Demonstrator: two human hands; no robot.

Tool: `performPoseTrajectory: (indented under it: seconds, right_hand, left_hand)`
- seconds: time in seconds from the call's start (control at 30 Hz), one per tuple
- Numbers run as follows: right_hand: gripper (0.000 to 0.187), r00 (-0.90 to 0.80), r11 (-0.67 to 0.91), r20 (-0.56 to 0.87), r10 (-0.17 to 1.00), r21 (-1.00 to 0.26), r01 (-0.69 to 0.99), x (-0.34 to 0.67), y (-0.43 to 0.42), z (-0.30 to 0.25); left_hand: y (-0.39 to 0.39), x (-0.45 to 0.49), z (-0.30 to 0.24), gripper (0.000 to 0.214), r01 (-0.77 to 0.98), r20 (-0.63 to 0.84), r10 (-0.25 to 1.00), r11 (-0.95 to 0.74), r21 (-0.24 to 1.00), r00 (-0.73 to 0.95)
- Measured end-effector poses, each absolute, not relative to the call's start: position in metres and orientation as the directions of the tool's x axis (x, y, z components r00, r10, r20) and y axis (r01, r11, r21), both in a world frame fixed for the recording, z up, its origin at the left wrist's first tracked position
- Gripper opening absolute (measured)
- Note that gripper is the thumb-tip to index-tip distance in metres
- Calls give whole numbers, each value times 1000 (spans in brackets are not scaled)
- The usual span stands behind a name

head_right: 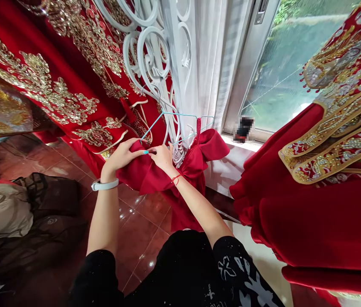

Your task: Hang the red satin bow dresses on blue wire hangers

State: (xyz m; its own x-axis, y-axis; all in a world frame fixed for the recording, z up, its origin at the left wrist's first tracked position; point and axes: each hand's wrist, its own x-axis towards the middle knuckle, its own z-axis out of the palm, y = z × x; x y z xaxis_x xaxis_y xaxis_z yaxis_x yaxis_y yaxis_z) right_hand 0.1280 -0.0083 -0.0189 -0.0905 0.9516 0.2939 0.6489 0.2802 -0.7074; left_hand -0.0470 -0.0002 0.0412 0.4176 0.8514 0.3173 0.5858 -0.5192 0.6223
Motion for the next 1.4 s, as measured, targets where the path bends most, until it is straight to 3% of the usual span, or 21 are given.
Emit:
performPoseTrajectory:
  seconds: [0.17,0.27,0.37,0.43,0.5,0.6,0.67,0.77,0.9,1.13,1.27,1.4]
  right_hand:
    - [30,-229,386,311,922,-735,558,144,-7,-19]
    - [39,-225,547,498,837,-761,349,186,-16,-21]
    - [38,180,570,657,732,-736,365,261,-26,-27]
    - [41,457,461,620,638,-783,418,316,-28,-34]
    - [49,485,366,526,698,-845,390,360,-27,-41]
    - [42,299,300,393,870,-901,312,394,-24,-49]
    - [34,264,294,373,889,-909,296,398,-25,-51]
    - [30,379,292,393,838,-909,297,394,-32,-53]
    - [31,489,293,380,785,-924,248,393,-44,-54]
    - [25,629,328,462,625,-887,326,397,-38,-28]
    - [15,541,357,568,620,-818,450,377,-25,9]
    - [13,342,379,627,700,-732,565,342,-19,32]
  left_hand:
    - [6,-34,37,53,540,229,846,-492,682,482]
    - [2,-37,28,59,553,315,857,-506,662,408]
    - [-2,-40,26,59,596,442,829,-555,580,342]
    - [-4,-35,29,60,602,559,765,-620,504,320]
    - [-6,-21,32,60,612,681,679,-670,420,275]
    - [-6,21,32,41,626,757,594,-707,330,272]
    - [-2,60,26,29,579,689,608,-747,327,396]
    - [11,119,13,40,508,496,659,-752,420,566]
    - [28,168,5,28,558,310,765,-630,540,564]
    - [28,177,3,33,557,299,822,-554,618,485]
    - [26,176,4,34,531,292,812,-559,636,505]
    - [23,180,7,19,529,292,802,-571,628,521]
